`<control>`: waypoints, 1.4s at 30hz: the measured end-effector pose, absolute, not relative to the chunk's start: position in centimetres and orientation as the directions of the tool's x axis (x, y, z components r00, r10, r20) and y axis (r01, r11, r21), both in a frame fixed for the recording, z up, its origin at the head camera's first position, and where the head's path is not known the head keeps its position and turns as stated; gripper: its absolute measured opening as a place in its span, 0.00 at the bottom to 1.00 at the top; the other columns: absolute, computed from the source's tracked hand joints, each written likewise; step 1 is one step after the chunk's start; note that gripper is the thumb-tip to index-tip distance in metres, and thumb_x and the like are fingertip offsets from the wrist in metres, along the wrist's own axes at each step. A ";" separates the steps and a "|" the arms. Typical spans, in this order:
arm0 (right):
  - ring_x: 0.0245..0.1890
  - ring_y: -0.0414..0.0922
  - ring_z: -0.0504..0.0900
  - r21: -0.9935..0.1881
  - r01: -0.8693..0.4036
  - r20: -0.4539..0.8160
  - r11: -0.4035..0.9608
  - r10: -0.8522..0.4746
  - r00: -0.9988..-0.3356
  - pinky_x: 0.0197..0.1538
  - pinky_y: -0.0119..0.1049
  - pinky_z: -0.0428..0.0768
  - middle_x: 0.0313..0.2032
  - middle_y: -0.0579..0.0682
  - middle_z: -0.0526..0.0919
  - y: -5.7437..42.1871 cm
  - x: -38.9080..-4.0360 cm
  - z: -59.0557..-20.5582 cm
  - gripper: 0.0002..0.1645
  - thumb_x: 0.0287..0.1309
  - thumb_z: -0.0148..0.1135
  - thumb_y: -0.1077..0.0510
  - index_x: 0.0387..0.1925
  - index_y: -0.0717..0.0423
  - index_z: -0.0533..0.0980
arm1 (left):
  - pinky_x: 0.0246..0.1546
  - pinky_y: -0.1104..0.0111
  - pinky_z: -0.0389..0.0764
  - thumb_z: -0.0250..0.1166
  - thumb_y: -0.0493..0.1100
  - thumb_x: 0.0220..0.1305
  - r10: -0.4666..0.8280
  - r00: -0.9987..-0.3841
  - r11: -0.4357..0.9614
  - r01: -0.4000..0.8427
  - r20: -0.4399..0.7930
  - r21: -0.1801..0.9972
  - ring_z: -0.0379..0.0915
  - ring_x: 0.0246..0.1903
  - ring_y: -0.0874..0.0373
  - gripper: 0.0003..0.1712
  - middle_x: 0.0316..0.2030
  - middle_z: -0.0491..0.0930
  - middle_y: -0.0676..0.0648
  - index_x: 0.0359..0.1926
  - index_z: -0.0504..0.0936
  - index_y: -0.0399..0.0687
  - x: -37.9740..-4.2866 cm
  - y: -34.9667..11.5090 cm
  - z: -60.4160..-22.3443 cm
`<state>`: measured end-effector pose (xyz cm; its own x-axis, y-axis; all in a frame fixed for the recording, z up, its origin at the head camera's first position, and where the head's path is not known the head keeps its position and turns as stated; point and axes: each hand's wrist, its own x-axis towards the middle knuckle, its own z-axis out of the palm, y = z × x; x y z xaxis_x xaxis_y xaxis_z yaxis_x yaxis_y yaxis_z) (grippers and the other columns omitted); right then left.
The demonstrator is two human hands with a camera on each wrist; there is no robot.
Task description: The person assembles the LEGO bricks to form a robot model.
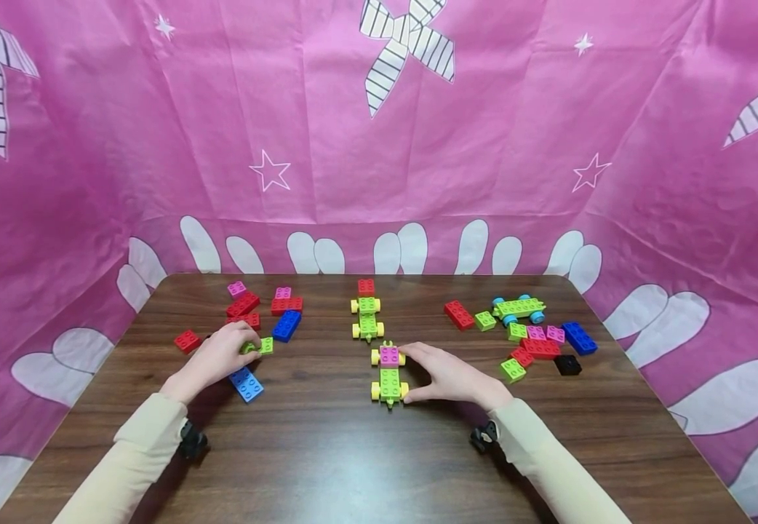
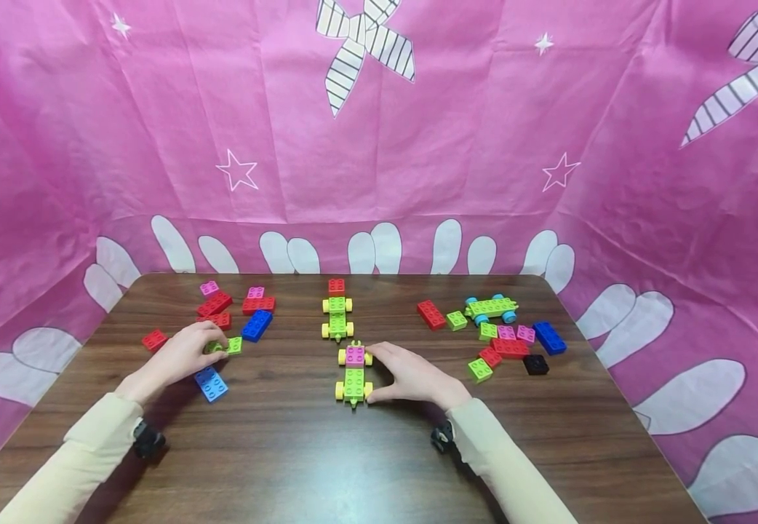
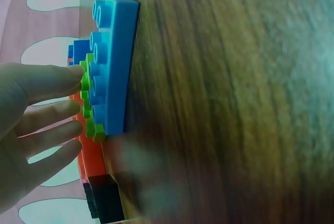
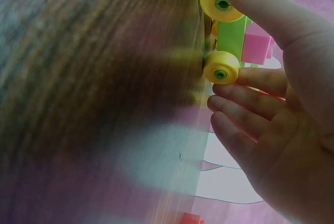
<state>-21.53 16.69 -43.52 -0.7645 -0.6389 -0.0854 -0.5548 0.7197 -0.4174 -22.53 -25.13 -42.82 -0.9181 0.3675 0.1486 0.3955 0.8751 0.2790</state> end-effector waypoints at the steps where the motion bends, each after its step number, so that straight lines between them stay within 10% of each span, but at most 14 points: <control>1: 0.64 0.43 0.68 -0.416 -0.559 -0.080 0.717 -0.641 -0.763 0.66 0.45 0.68 0.64 0.46 0.68 16.7 -21.5 -43.5 0.51 0.44 0.66 0.31 0.66 0.49 0.61 | 0.40 0.55 0.81 0.72 0.42 0.50 0.367 -0.919 0.876 0.394 0.145 0.279 0.75 0.37 0.52 0.08 0.35 0.80 0.46 0.32 0.84 0.46 -22.5 -25.1 -42.8; 29: 0.64 0.42 0.67 -0.420 -0.556 -0.083 0.717 -0.641 -0.763 0.67 0.44 0.68 0.64 0.45 0.68 16.8 -21.7 -43.8 0.52 0.43 0.65 0.30 0.67 0.48 0.61 | 0.33 0.62 0.80 0.72 0.35 0.46 0.499 -0.856 0.825 0.518 0.137 0.228 0.77 0.35 0.56 0.09 0.32 0.81 0.52 0.27 0.82 0.52 -22.2 -23.2 -43.1; 42: 0.65 0.42 0.67 -0.409 -0.559 -0.086 0.721 -0.641 -0.763 0.67 0.44 0.68 0.65 0.45 0.68 16.8 -21.8 -43.9 0.53 0.43 0.64 0.29 0.67 0.48 0.61 | 0.39 0.64 0.81 0.73 0.35 0.46 0.699 -0.684 0.659 0.729 0.208 0.184 0.76 0.37 0.59 0.10 0.35 0.82 0.52 0.29 0.82 0.51 -21.3 -19.9 -43.3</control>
<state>-21.84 16.83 -43.93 -0.7629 -0.6407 -0.0865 -0.5591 0.7210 -0.4093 -21.34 -19.91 -43.26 -0.6845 0.6986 0.2085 0.7290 0.6594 0.1837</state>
